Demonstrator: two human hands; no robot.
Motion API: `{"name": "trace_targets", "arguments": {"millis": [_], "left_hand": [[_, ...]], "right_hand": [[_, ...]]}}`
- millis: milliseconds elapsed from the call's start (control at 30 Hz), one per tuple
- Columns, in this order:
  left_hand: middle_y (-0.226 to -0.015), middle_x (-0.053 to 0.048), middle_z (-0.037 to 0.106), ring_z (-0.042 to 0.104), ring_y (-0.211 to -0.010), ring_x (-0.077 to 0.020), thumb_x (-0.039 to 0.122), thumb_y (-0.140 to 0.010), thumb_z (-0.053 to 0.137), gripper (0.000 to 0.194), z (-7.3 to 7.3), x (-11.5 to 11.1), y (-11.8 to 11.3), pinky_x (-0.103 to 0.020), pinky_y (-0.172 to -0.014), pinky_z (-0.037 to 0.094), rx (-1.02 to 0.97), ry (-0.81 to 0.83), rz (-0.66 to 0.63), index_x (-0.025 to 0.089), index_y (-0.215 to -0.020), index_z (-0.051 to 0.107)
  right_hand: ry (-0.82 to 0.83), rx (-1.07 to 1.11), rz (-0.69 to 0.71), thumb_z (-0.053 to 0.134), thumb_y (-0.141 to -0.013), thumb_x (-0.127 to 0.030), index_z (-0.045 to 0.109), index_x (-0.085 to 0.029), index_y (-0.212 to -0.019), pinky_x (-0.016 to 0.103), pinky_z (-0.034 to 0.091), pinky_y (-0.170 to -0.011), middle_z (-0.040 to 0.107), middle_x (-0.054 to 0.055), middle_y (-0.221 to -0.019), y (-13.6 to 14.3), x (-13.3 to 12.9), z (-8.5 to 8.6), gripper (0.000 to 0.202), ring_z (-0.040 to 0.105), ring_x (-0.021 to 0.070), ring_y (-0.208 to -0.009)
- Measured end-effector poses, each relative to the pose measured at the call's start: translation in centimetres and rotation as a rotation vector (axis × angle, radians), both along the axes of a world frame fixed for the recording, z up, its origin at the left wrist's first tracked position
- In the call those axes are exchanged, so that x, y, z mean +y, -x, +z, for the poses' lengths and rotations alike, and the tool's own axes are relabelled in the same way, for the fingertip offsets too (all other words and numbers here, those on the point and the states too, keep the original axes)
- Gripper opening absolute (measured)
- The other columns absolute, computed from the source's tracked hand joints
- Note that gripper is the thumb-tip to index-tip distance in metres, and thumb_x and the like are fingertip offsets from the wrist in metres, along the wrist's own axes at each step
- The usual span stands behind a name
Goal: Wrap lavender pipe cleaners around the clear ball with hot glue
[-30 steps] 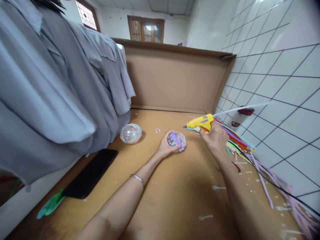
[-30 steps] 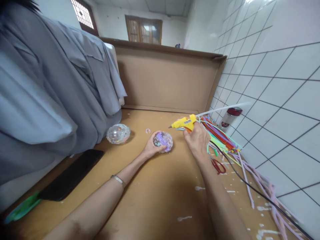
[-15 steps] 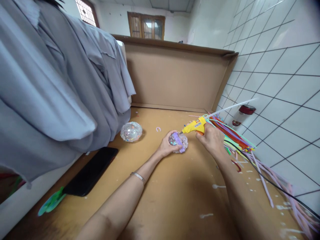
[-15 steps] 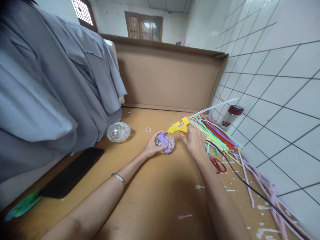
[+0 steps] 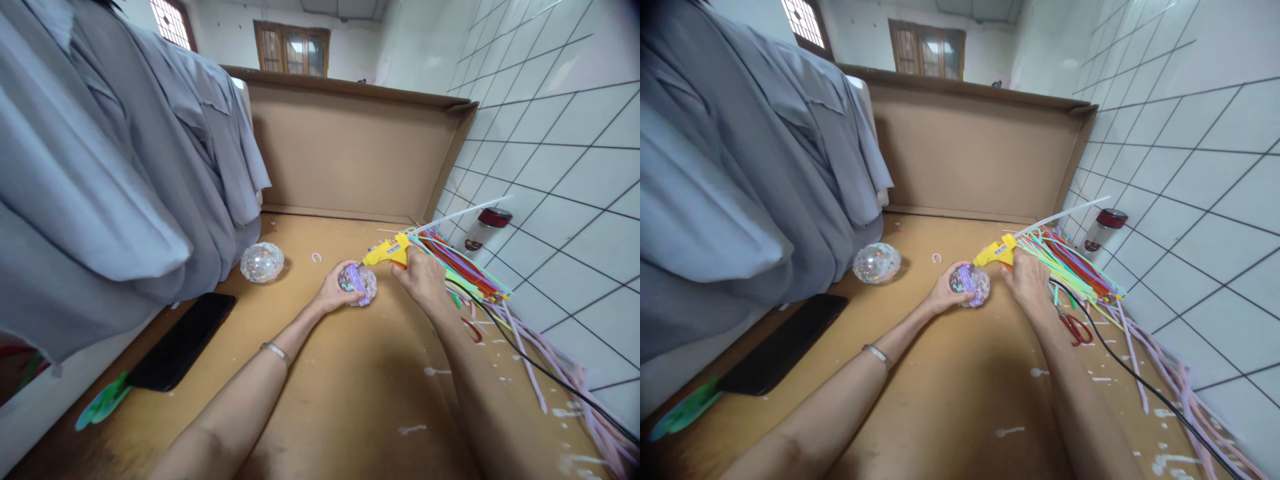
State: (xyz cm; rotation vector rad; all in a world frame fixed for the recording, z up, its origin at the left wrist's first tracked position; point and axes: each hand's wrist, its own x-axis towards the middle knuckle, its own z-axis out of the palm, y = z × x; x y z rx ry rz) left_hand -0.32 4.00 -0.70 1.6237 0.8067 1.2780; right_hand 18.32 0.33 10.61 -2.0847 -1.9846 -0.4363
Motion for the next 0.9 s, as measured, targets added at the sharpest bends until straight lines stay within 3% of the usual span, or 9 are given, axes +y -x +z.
{"name": "trace_targets", "arguments": {"millis": [900], "left_hand": [[-0.123,-0.010,0.060,0.058,-0.115,-0.0277,0.031,-0.053,0.085,0.078,-0.11,0.08,-0.02,-0.039,-0.102,0.043,0.029,-0.027,-0.008,0.019,-0.122,0.052]], "right_hand": [[0.028,0.012,0.014,0.051,-0.084,-0.032,0.063,-0.016,-0.100,0.029,0.022,-0.056,0.069,0.012,-0.087,0.00,-0.39,0.75,0.025,0.063,0.0239,-0.078]]}}
